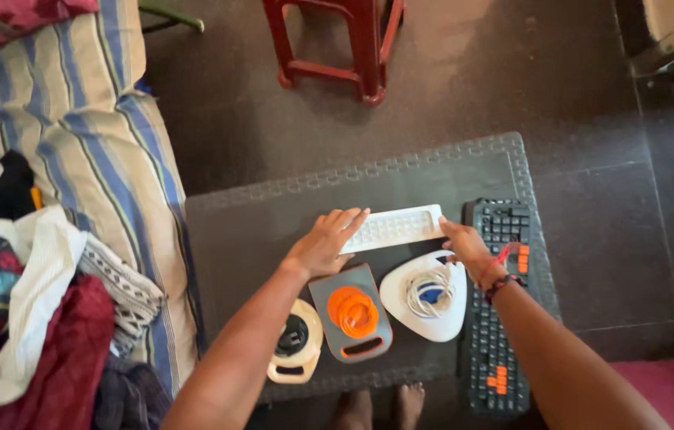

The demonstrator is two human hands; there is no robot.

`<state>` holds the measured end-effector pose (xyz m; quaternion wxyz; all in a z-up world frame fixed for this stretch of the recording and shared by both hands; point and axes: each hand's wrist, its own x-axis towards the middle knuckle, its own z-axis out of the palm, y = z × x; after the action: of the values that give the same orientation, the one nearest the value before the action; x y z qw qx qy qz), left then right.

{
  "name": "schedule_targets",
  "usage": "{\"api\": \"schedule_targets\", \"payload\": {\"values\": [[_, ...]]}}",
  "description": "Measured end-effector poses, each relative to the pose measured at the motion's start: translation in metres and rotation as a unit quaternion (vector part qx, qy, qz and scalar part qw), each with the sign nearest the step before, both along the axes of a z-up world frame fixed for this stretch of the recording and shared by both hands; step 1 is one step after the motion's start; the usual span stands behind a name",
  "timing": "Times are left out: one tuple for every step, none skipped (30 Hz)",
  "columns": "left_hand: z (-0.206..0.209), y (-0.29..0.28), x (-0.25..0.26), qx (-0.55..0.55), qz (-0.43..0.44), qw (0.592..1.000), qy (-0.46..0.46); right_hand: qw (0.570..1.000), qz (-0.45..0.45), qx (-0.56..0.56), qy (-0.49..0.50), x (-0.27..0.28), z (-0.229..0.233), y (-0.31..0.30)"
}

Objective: The person gathers several small electronic items and tools from a shelf and places them on a table. They then use a screwdriver to open the casing of an orange portable fan and begin working on its internal components.

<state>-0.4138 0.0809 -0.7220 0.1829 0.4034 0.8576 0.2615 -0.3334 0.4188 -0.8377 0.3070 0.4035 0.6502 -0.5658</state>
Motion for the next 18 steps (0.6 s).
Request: {"api": "schedule_targets", "payload": {"values": [[-0.012, 0.001, -0.01, -0.014, 0.004, 1.0, 0.001, 1.0, 0.007, 0.015, 0.014, -0.007, -0.007, -0.002], [-0.022, 0.001, -0.007, -0.029, 0.007, 1.0, -0.008, 0.999, 0.013, 0.029, 0.019, 0.002, -0.009, -0.005], [-0.031, 0.0, -0.001, -0.048, 0.013, 0.998, -0.036, 0.999, 0.019, 0.043, 0.023, 0.013, -0.007, -0.008], [-0.038, -0.003, -0.001, -0.068, 0.018, 0.996, -0.057, 0.997, 0.038, 0.061, 0.015, 0.016, -0.005, -0.013], [-0.041, -0.005, 0.002, -0.087, 0.022, 0.993, -0.078, 0.995, 0.056, 0.078, 0.007, 0.021, 0.001, -0.019], [-0.044, -0.006, -0.001, -0.089, 0.028, 0.993, -0.072, 0.993, 0.072, 0.097, 0.005, 0.019, 0.009, -0.021], [-0.043, -0.007, -0.002, -0.091, 0.034, 0.993, -0.067, 0.994, 0.042, 0.092, 0.032, 0.02, 0.021, -0.025], [-0.041, -0.005, 0.0, -0.09, 0.039, 0.993, -0.064, 0.994, 0.01, 0.089, 0.057, 0.027, 0.037, -0.027], [-0.036, -0.003, 0.003, -0.124, 0.036, 0.989, -0.069, 0.993, -0.02, 0.086, 0.082, 0.036, 0.055, -0.029], [-0.028, -0.004, 0.008, -0.159, 0.033, 0.984, -0.074, 0.98, 0.006, 0.147, 0.132, 0.05, 0.078, -0.032], [-0.017, -0.003, 0.013, -0.194, 0.03, 0.977, -0.077, 0.961, 0.033, 0.209, 0.178, 0.066, 0.103, -0.034], [-0.005, -0.002, 0.015, -0.174, 0.054, 0.98, -0.081, 0.935, 0.062, 0.267, 0.226, 0.075, 0.125, -0.036], [0.01, 0.0, 0.019, -0.153, 0.077, 0.982, -0.085, 0.939, 0.05, 0.283, 0.188, 0.091, 0.152, -0.039], [0.025, 0.005, 0.019, -0.129, 0.1, 0.983, -0.083, 0.941, 0.034, 0.3, 0.153, 0.104, 0.179, -0.04], [0.043, 0.009, 0.022, -0.107, 0.114, 0.987, -0.045, 0.931, 0.025, 0.324, 0.168, 0.111, 0.202, -0.041], [0.063, 0.016, 0.032, -0.083, 0.122, 0.989, -0.013, 0.92, 0.015, 0.351, 0.175, 0.126, 0.23, -0.04], [0.084, 0.024, 0.041, -0.058, 0.131, 0.99, 0.018, 0.908, 0.005, 0.377, 0.181, 0.139, 0.255, -0.038], [0.104, 0.032, 0.053, -0.041, 0.136, 0.99, 0.019, 0.899, -0.003, 0.401, 0.176, 0.151, 0.278, -0.037]]}}
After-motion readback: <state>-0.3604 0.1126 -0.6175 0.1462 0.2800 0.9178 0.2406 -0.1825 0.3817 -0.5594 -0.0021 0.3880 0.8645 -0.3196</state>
